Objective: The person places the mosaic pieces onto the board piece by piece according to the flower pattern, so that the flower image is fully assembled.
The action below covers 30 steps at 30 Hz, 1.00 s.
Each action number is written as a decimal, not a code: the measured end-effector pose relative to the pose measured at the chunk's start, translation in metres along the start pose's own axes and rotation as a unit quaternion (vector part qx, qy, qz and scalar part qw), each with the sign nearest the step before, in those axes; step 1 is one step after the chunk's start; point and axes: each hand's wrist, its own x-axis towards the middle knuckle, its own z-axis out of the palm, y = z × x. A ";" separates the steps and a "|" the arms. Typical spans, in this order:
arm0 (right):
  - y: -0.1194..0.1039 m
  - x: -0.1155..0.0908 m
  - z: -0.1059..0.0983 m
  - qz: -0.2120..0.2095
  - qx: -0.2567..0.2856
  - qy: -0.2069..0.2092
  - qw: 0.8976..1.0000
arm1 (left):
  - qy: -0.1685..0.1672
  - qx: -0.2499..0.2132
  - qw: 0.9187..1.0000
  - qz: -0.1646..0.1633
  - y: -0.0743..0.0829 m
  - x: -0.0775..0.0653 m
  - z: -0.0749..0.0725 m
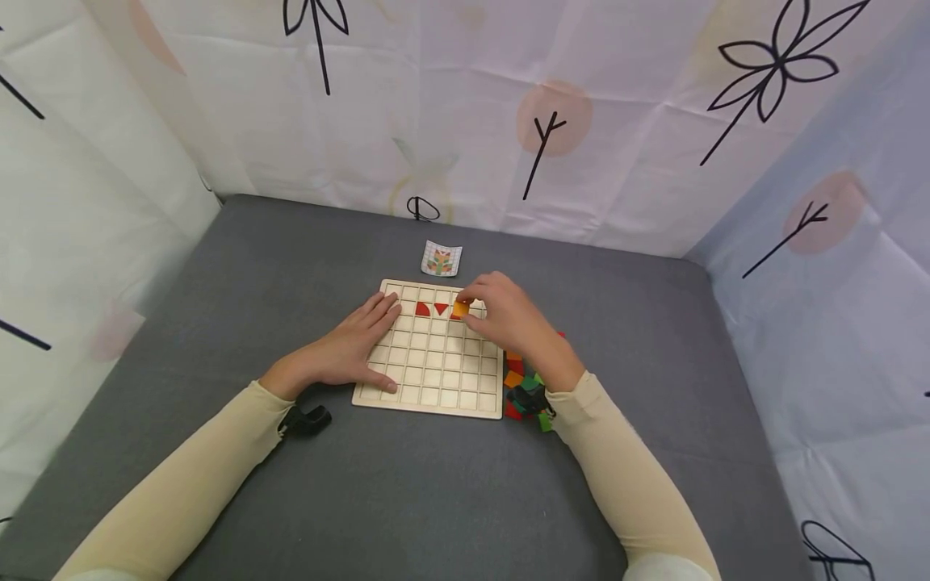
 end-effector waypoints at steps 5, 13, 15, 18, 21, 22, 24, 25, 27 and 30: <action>-0.005 0.006 0.003 -0.008 -0.003 0.004 1.000 | 0.005 -0.002 1.000 0.007 0.003 -0.002 -0.003; -0.014 0.016 0.007 -0.020 0.006 0.002 1.000 | 0.000 0.020 1.000 -0.004 0.010 -0.003 -0.007; -0.016 0.018 0.009 -0.018 0.006 -0.003 1.000 | -0.002 0.023 1.000 -0.008 0.011 -0.004 -0.008; -0.017 0.021 0.012 -0.015 0.003 -0.011 1.000 | -0.002 0.023 1.000 -0.008 0.011 -0.003 -0.008; -0.018 0.023 0.016 -0.013 0.002 -0.015 1.000 | -0.002 0.018 1.000 -0.007 0.008 -0.003 -0.006; -0.018 0.024 0.017 -0.012 0.003 -0.016 1.000 | -0.001 0.015 1.000 -0.004 0.007 -0.003 -0.005; -0.018 0.024 0.020 -0.010 0.007 -0.017 1.000 | -0.001 0.010 1.000 -0.002 0.005 -0.002 -0.004; -0.018 0.025 0.021 -0.010 0.009 -0.017 1.000 | -0.002 0.009 1.000 -0.002 0.004 -0.002 -0.003; -0.018 0.025 0.023 -0.008 0.014 -0.018 1.000 | -0.001 0.007 1.000 0.000 0.004 -0.002 -0.003; -0.018 0.026 0.027 -0.010 0.019 -0.018 1.000 | -0.002 0.006 1.000 0.000 0.001 -0.001 -0.002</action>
